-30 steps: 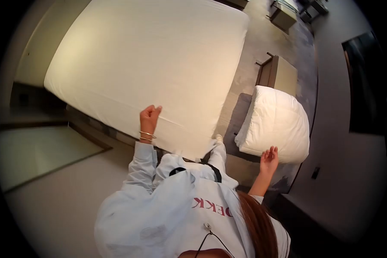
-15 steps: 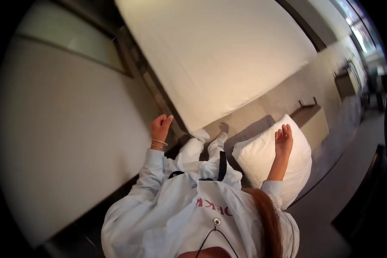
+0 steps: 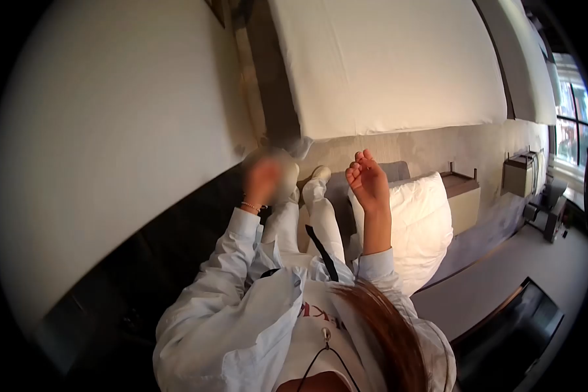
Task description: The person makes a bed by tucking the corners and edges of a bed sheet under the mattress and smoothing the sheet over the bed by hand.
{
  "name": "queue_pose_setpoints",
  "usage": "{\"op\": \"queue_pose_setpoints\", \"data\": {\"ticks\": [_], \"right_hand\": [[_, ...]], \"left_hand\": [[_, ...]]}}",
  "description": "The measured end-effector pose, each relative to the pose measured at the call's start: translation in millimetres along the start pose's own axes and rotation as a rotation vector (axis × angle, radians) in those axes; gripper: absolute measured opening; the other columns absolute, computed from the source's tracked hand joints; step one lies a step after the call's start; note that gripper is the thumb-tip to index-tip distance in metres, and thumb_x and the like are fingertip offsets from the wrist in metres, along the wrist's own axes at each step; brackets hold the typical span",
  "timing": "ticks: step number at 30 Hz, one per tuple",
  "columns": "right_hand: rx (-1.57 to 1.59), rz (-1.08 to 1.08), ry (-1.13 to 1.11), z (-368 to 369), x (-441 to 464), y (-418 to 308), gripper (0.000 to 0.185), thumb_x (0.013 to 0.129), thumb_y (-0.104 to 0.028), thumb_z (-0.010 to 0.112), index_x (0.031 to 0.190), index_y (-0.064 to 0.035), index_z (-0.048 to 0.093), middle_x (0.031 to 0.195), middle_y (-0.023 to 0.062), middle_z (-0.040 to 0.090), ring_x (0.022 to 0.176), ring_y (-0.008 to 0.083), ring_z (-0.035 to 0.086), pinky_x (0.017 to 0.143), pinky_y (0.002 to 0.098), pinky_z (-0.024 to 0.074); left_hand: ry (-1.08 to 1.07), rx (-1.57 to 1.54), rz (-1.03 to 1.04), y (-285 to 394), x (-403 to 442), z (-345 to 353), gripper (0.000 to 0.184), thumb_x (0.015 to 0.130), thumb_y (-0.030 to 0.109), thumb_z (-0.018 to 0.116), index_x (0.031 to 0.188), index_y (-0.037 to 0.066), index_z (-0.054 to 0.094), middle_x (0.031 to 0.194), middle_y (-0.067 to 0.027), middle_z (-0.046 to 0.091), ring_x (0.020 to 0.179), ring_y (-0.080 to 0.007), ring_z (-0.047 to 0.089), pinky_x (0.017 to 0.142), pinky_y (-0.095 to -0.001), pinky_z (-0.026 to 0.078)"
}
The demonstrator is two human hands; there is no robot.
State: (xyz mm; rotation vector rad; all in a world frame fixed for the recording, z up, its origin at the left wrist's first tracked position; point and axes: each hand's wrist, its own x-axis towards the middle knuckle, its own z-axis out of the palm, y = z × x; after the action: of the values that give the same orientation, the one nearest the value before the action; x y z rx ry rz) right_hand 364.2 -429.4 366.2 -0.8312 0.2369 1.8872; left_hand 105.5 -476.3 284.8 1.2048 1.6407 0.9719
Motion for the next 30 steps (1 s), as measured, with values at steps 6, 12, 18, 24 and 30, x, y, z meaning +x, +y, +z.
{"op": "queue_pose_setpoints", "data": {"ticks": [6,12,18,24,30], "right_hand": [[-0.492,0.010,0.071,-47.8,-1.3,49.5,0.015,0.084,-0.007,0.050,0.098,-0.0060,0.054,0.086,0.0051,0.061,0.067,0.0143,0.056,0.064,0.0249,0.0456],[-0.619,0.207,0.119,-128.2,34.1,79.0,0.014,0.087,-0.008,0.048,0.099,-0.0067,0.056,0.088,0.0045,0.062,0.070,0.0116,0.057,0.066,0.0228,0.0447],[-0.901,-0.048,0.089,-202.5,102.0,93.6,0.015,0.089,-0.010,0.046,0.098,-0.0051,0.058,0.087,0.0031,0.063,0.069,0.0090,0.055,0.067,0.0210,0.0431],[-1.053,-0.127,0.074,-264.7,207.7,114.8,0.023,0.087,-0.010,0.051,0.109,-0.0053,0.053,0.098,0.0017,0.060,0.083,0.0102,0.055,0.071,0.0223,0.0434],[-1.183,-0.357,-0.010,-332.6,320.3,127.4,0.023,0.085,-0.005,0.054,0.107,0.0003,0.053,0.097,0.0068,0.060,0.086,0.0146,0.058,0.077,0.0265,0.0454]], "left_hand": [[-0.144,0.168,-0.007,-25.7,-24.2,10.8,0.016,0.078,0.015,0.064,0.085,0.005,0.054,0.073,-0.0038,0.062,0.060,-0.0123,0.057,0.058,-0.0249,0.046],[-0.155,0.348,0.045,-67.0,-21.2,50.7,0.050,0.072,0.015,0.067,0.117,0.006,0.046,0.107,-0.0122,0.058,0.098,-0.0263,0.056,0.086,-0.0336,0.044],[0.009,0.340,0.147,-155.7,45.2,101.9,0.072,0.071,0.020,0.070,0.130,0.002,0.033,0.123,-0.0177,0.048,0.113,-0.0325,0.046,0.098,-0.0392,0.033],[-0.240,0.379,0.234,-252.8,114.4,124.3,0.053,0.072,0.030,0.068,0.115,0.005,0.051,0.109,-0.0143,0.058,0.106,-0.0302,0.050,0.097,-0.0403,0.033],[0.148,0.114,0.593,-361.8,166.9,146.1,0.022,0.072,0.004,0.062,0.094,0.010,0.061,0.099,-0.0044,0.062,0.088,-0.0255,0.056,0.079,-0.0365,0.043]]}}
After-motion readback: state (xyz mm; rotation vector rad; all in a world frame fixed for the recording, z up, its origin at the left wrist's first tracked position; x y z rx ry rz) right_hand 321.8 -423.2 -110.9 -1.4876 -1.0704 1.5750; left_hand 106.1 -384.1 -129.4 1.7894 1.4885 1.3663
